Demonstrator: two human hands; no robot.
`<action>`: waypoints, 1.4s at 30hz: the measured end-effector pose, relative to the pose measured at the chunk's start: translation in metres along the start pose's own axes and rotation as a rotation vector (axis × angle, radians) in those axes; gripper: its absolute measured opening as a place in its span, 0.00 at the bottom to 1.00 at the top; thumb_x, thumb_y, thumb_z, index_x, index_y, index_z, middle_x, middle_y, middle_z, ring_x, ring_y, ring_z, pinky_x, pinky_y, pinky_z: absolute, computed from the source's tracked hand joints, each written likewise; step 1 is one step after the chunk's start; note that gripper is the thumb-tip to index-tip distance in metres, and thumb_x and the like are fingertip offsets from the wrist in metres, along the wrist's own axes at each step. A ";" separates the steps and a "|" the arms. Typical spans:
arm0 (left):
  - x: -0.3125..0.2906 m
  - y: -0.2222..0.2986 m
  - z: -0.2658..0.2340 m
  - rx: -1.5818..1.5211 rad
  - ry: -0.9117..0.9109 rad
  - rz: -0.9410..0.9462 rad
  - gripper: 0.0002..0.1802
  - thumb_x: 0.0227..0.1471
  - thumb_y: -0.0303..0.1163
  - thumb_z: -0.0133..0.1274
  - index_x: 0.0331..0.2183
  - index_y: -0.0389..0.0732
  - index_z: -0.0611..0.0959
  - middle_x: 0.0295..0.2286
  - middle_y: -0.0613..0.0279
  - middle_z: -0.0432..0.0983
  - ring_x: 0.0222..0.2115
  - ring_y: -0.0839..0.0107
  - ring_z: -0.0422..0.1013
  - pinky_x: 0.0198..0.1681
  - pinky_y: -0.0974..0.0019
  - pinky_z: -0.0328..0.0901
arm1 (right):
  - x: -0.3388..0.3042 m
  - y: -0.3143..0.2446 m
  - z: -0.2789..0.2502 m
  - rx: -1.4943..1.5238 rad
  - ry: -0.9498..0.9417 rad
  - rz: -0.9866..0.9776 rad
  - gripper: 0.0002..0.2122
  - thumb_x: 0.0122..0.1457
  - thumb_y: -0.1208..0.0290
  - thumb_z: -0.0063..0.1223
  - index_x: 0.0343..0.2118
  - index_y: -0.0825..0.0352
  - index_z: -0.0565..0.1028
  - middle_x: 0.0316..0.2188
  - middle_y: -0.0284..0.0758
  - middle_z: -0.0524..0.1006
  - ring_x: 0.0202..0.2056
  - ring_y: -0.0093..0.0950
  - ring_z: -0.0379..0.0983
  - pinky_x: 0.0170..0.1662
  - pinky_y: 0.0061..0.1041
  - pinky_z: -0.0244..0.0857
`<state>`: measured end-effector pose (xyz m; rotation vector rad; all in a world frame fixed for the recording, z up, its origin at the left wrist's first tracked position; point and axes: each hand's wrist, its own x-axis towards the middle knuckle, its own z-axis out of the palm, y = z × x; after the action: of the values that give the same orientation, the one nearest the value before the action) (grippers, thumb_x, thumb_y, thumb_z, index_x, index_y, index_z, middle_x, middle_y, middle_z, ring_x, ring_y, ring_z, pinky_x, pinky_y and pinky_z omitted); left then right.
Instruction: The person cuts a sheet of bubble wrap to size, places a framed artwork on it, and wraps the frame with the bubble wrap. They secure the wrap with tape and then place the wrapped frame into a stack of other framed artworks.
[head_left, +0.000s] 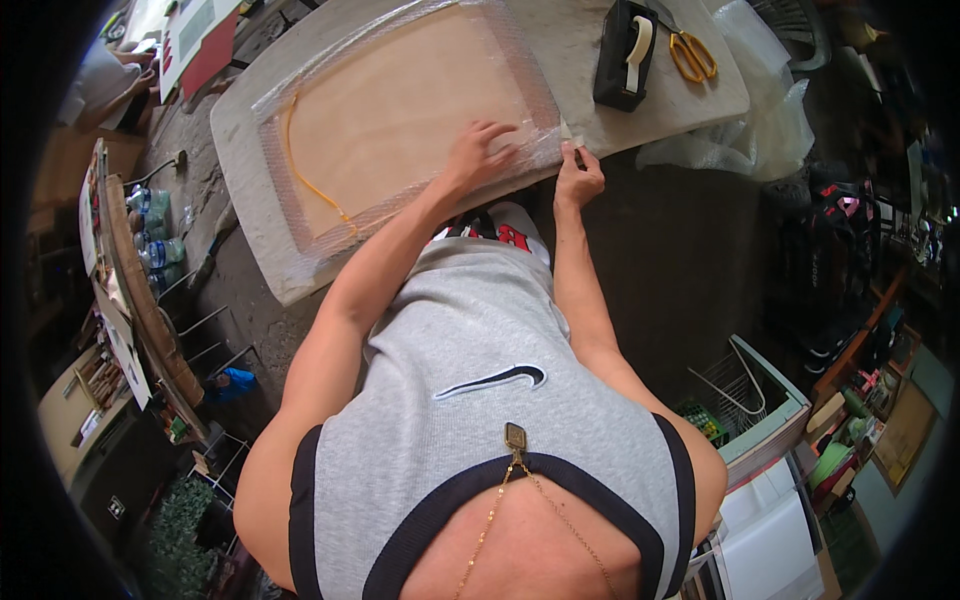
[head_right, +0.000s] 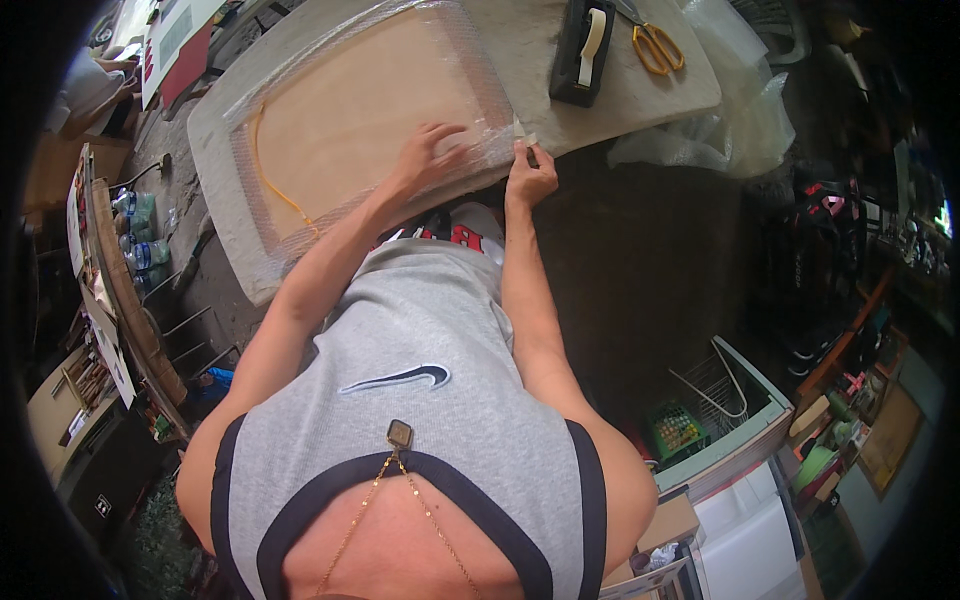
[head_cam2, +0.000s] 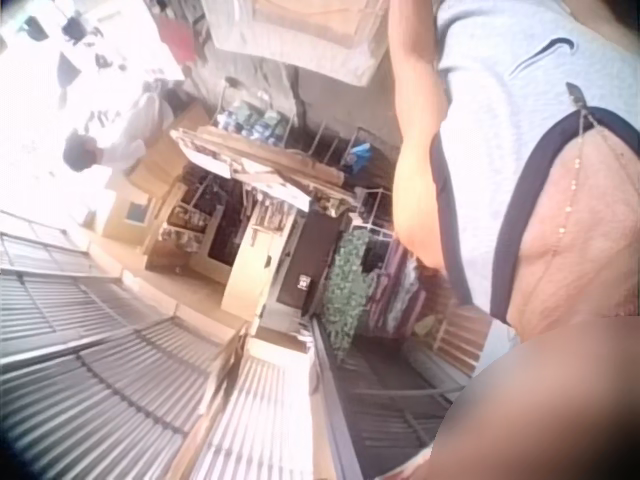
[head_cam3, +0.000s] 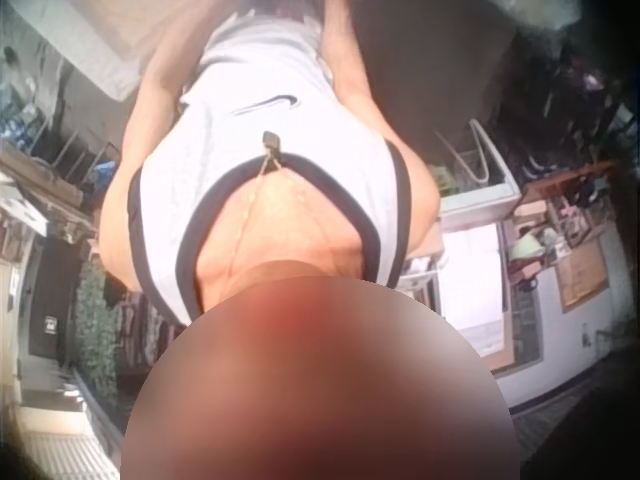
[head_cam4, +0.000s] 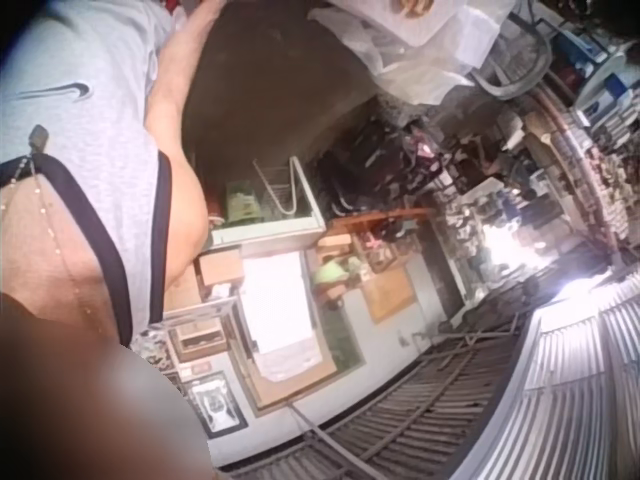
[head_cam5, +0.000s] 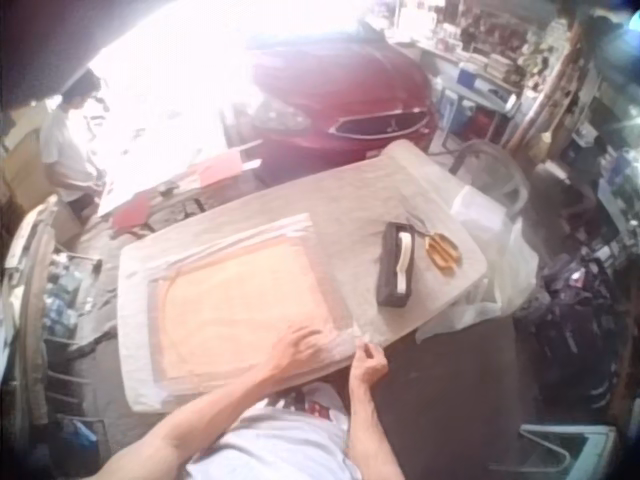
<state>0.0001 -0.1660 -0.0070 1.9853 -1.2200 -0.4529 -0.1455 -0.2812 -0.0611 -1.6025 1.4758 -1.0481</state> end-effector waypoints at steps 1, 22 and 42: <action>-0.023 -0.012 -0.012 0.042 0.088 -0.078 0.20 0.46 0.40 0.57 0.43 0.45 0.79 0.42 0.53 0.73 0.47 0.59 0.66 0.51 0.59 0.60 | 0.003 -0.001 -0.001 -0.024 -0.033 0.010 0.11 0.42 0.69 0.66 0.28 0.68 0.80 0.29 0.39 0.79 0.31 0.34 0.76 0.36 0.29 0.68; -0.293 -0.187 -0.183 -0.124 0.560 -1.297 0.35 0.42 0.58 0.56 0.39 0.34 0.81 0.37 0.55 0.76 0.39 0.64 0.70 0.44 0.62 0.62 | 0.036 0.001 -0.015 -0.130 -0.274 0.153 0.16 0.40 0.57 0.65 0.26 0.66 0.81 0.23 0.38 0.79 0.29 0.30 0.75 0.36 0.29 0.65; -0.320 -0.149 -0.168 -0.041 0.520 -1.354 0.25 0.37 0.51 0.63 0.25 0.35 0.83 0.21 0.61 0.75 0.24 0.71 0.67 0.31 0.66 0.62 | 0.036 0.009 -0.042 0.219 -0.449 0.524 0.16 0.51 0.56 0.61 0.30 0.67 0.77 0.23 0.31 0.76 0.21 0.20 0.71 0.22 0.21 0.68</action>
<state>0.0422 0.2219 -0.0350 2.4182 0.5743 -0.5018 -0.1870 -0.3166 -0.0475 -1.1108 1.3104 -0.4897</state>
